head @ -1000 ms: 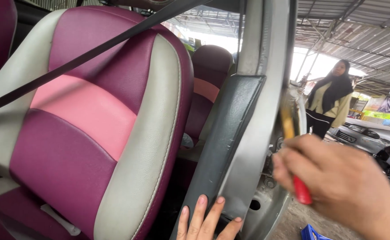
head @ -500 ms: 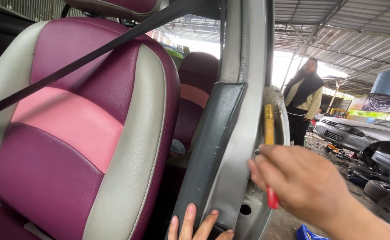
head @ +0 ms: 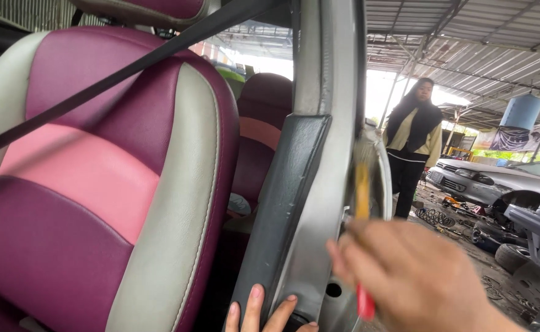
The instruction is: The person paints the interior door frame of a car using a small brush. They hold a black plastic cap in their left hand while applying paint with their right hand, covering the metal surface around the door latch and hinge area.
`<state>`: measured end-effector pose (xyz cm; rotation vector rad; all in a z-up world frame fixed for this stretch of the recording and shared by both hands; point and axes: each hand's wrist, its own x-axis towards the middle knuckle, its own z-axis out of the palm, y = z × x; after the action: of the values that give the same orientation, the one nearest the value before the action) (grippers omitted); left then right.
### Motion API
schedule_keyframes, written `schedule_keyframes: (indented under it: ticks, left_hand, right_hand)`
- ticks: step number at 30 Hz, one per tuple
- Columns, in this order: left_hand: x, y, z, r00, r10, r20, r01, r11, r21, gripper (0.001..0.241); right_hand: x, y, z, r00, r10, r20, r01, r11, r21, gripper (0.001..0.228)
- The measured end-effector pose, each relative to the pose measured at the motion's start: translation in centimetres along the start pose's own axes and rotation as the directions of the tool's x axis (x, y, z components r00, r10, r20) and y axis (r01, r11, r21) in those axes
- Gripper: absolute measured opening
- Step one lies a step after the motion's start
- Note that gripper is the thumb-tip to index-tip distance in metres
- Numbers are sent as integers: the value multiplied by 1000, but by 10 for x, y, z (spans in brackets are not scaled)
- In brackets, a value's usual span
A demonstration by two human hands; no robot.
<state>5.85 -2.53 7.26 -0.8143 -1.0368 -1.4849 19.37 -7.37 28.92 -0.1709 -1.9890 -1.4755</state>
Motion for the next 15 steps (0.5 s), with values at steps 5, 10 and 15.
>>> schedule_keyframes:
  ticks: [5, 10, 15]
  left_hand:
    - [4, -3, -13, 994, 15, 112, -8, 998, -60, 22]
    - [14, 5, -17, 995, -46, 92, 54, 996, -76, 28]
    - [6, -1, -15, 995, -2, 97, 10, 997, -80, 24]
  right_hand:
    - [-3, -3, 4, 998, -41, 52, 40, 999, 23, 25]
    - [6, 10, 7, 998, 31, -58, -30, 999, 24, 24]
    - [-7, -10, 5, 999, 27, 19, -28, 998, 51, 26]
